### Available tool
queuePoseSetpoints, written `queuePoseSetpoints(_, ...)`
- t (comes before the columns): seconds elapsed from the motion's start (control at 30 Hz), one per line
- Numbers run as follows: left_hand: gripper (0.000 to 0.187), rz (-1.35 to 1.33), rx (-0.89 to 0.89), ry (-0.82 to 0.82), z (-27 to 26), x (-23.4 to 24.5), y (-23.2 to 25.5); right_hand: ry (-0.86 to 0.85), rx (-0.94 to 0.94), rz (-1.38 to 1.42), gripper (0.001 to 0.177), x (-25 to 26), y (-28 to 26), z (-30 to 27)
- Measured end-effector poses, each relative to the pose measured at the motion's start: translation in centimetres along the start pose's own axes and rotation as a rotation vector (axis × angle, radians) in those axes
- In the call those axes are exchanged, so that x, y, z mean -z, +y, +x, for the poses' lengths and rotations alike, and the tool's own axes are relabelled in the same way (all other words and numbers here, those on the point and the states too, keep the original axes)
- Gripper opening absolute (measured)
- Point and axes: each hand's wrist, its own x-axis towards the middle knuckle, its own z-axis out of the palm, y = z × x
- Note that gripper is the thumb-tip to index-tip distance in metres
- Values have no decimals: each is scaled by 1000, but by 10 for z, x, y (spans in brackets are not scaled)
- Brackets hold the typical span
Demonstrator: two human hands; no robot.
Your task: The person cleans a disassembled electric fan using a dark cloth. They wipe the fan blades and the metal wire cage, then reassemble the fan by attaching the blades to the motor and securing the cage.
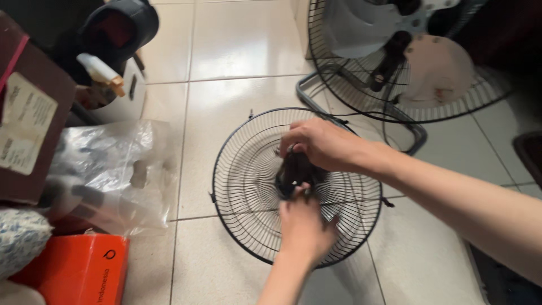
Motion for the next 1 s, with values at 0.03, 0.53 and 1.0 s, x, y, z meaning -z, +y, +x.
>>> queuePoseSetpoints(0.03,76,-25,-12,-86,-4,-3,13,-14,-40,-55,23,10,-4,-11)
queuePoseSetpoints(0.53,47,167,-115,-258,-9,-6,74,-315,-648,-464,25,62,59,-133)
queuePoseSetpoints(1.0,19,174,150,-162,45,238,130,-71,-293,97,16,104,26,-91)
